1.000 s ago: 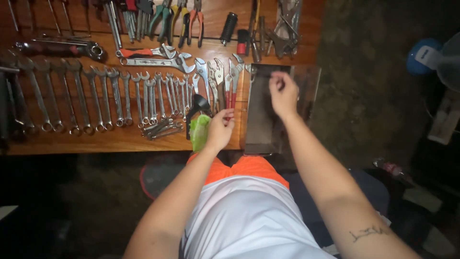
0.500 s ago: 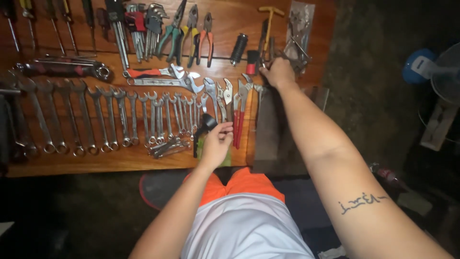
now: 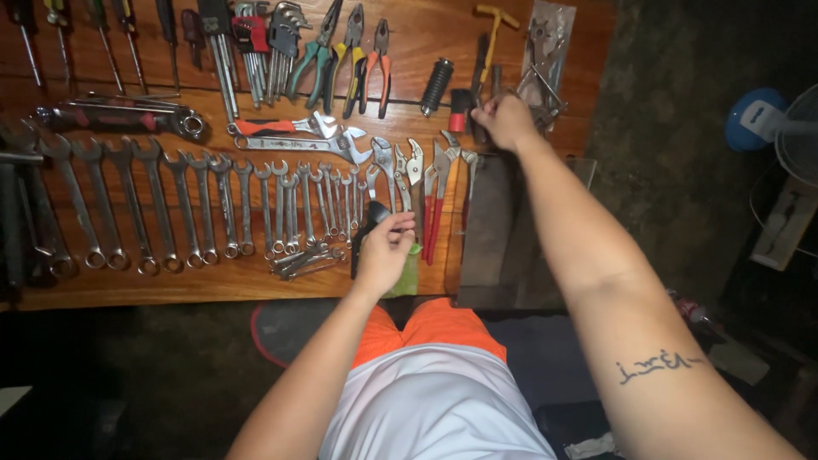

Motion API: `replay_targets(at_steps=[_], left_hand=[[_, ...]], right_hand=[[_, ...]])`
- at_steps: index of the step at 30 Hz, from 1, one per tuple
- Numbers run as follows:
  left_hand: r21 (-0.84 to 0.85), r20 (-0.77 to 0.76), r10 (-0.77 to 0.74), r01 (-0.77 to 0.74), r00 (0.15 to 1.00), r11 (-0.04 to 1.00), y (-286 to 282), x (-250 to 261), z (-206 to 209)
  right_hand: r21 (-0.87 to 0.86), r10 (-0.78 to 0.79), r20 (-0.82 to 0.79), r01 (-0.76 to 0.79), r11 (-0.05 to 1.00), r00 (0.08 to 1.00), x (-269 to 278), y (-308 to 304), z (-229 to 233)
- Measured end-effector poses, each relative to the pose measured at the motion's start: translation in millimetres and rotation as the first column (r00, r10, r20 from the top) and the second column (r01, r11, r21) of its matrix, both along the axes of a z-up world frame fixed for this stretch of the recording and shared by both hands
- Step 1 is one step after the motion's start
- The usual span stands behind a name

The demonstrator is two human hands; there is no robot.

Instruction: Organizing various mechanical tools like wrenches and pliers on a workbench and placing some items into a metal toolbox.

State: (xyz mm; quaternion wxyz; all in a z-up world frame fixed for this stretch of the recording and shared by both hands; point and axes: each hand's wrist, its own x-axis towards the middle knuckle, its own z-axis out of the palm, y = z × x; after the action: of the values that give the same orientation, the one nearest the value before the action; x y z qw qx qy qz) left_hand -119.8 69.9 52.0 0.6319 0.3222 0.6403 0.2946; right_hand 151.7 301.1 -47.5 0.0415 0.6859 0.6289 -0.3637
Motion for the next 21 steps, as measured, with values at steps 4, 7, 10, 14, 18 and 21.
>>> replay_targets(at_steps=[4, 7, 10, 14, 18, 21], left_hand=[[0.011, -0.052, -0.027, 0.028, 0.998, 1.0, 2.3, 1.6, 13.1], [-0.009, -0.061, -0.023, 0.023, 0.998, 1.0, 0.6, 5.4, 15.9], [0.011, -0.032, -0.005, 0.005, 0.999, 1.0, -0.9, 7.9, 20.4], [-0.005, -0.076, -0.028, 0.027, 0.997, 1.0, -0.7, 9.8, 32.2], [0.046, -0.019, 0.003, -0.002, 1.0, 0.999, -8.4, 14.1, 23.1], [0.041, -0.028, -0.013, 0.014, 1.0, 0.999, -5.0, 14.8, 41.4]], right_hand=[[0.041, -0.007, -0.123, 0.013, 0.999, 0.992, 8.8, 10.7, 16.6], [0.044, -0.053, -0.209, 0.064, 0.997, 0.976, 10.1, 24.2, 47.4], [0.026, -0.082, -0.289, 0.093, 0.995, 0.954, 13.2, 38.5, 70.8], [-0.16, -0.254, -0.431, 0.204, 0.966, 0.866, 18.0, 61.7, 88.6], [-0.228, -0.376, -0.502, 0.3, 0.926, 0.779, 34.0, 77.5, 93.2], [-0.199, -0.35, -0.514, 0.289, 0.937, 0.783, 38.0, 77.6, 116.4]])
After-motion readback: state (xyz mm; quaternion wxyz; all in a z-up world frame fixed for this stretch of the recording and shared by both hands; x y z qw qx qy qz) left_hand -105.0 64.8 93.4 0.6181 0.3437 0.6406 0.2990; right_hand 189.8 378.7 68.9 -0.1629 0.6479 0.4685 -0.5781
